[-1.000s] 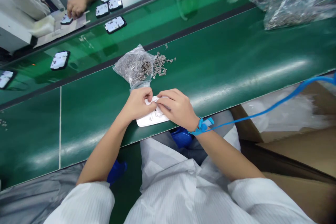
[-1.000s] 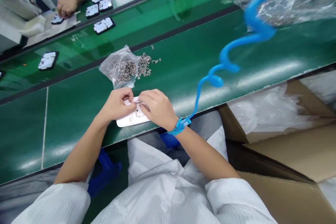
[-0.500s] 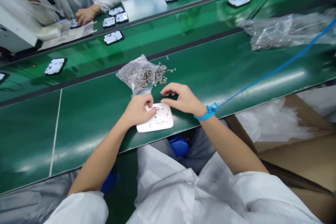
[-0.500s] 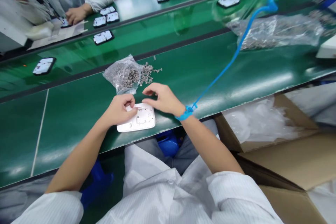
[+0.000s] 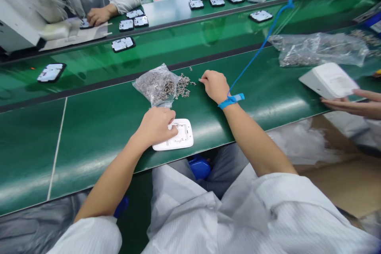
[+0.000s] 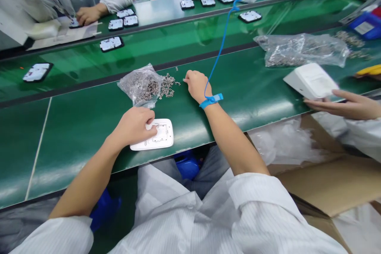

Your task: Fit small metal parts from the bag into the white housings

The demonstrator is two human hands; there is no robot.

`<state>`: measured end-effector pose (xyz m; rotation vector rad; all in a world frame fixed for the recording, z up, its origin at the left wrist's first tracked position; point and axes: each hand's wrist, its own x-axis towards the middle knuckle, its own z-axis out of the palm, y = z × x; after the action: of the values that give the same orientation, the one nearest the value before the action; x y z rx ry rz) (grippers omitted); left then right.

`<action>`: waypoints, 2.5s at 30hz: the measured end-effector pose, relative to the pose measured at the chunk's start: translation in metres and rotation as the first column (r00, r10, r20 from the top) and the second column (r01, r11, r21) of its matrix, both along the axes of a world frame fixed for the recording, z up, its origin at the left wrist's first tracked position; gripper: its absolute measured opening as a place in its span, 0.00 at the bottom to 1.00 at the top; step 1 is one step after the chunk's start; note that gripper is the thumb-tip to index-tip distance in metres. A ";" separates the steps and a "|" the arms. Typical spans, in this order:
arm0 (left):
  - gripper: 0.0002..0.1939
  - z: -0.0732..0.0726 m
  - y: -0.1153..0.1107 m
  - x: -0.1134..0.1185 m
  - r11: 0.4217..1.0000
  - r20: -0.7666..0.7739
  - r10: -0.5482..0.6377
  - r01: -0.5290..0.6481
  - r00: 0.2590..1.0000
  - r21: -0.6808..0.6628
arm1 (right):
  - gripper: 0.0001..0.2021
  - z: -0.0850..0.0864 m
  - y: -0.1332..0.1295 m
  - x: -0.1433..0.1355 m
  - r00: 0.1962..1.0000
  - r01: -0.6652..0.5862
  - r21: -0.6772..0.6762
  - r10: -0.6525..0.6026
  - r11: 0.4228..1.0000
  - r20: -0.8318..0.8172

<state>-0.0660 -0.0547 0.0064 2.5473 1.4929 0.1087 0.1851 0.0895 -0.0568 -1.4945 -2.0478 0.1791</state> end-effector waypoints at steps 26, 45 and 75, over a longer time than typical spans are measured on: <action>0.03 -0.006 -0.005 0.005 0.981 0.287 0.112 -0.060 0.951 -0.183 | 0.07 0.030 -0.156 -0.048 0.881 -0.447 -0.209 0.388 0.870 -0.269; 0.08 -0.009 -0.006 0.003 0.991 0.195 0.028 -0.001 0.980 -0.137 | 0.05 0.022 -0.153 -0.041 0.852 -0.479 -0.184 0.405 0.858 -0.332; 0.10 -0.004 -0.006 0.010 0.997 0.095 -0.008 0.016 0.995 -0.076 | 0.08 -0.001 -0.186 -0.038 0.854 -0.409 0.078 0.412 0.909 -0.318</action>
<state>-0.0557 -0.0606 0.0023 2.4546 1.4190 0.1641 0.1474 -0.0961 -0.0576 -0.9221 -2.0540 0.5512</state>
